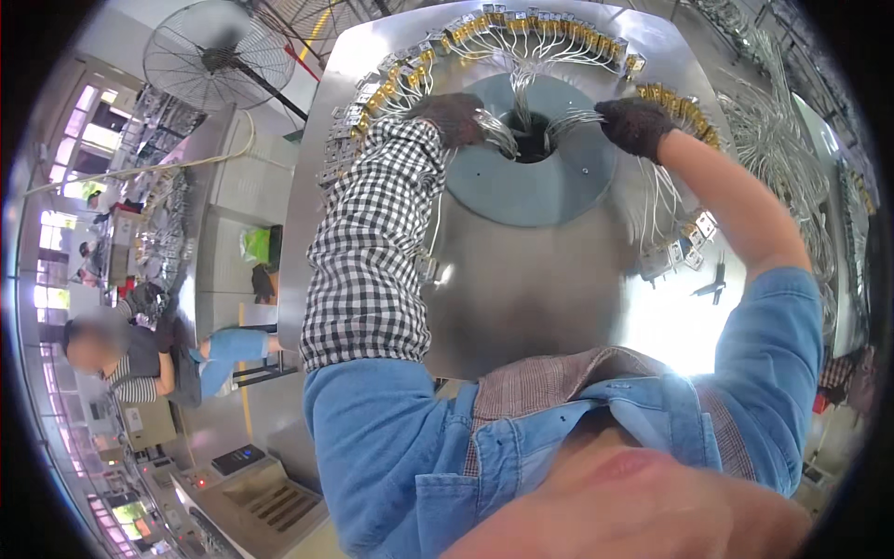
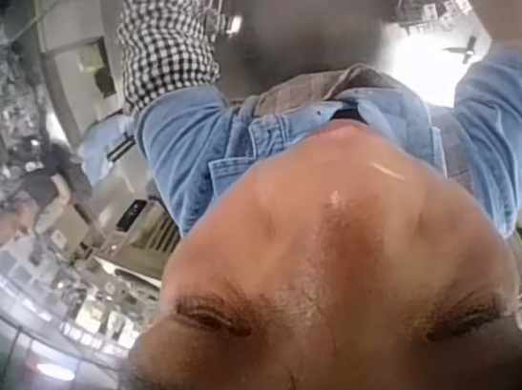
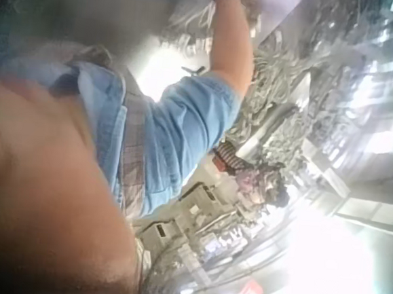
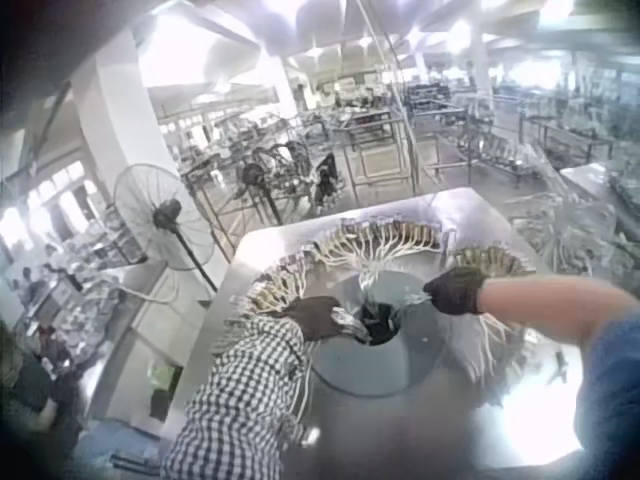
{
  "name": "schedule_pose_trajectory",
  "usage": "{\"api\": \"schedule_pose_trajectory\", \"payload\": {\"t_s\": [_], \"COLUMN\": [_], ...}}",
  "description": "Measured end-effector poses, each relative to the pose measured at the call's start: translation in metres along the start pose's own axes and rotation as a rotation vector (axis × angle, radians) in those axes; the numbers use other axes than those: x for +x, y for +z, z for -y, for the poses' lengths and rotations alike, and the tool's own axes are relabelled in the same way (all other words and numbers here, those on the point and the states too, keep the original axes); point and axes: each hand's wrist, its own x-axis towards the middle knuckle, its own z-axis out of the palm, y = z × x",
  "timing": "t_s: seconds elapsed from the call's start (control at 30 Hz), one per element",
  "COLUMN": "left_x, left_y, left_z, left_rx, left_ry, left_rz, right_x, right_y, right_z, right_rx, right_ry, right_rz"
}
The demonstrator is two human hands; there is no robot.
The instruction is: Assembling and organizing electronic wire harnesses using a rotating jig and a probe tool.
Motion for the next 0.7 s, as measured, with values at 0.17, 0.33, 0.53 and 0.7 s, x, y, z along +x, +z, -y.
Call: {"api": "schedule_pose_trajectory", "payload": {"t_s": [0.17, 0.33, 0.53, 0.7], "left_x": [0.006, 0.006, 0.008, 0.012], "left_y": [0.009, 0.021, 0.022, 0.019], "left_z": [0.006, 0.015, 0.012, 0.023], "left_rx": [0.119, 0.092, -0.107, -0.19], "left_ry": [-0.053, 0.033, 0.072, 0.077], "left_rz": [0.021, -0.033, -0.084, -0.116], "right_x": [0.021, 0.075, 0.136, 0.177], "right_y": [-0.036, -0.051, -0.037, 0.0], "right_z": [0.025, 0.039, 0.032, 0.029], "right_rx": [-0.305, -0.514, -0.514, -0.129], "right_ry": [-0.189, -0.576, -0.721, -0.51], "right_rz": [0.05, -0.082, -0.085, 0.056]}}
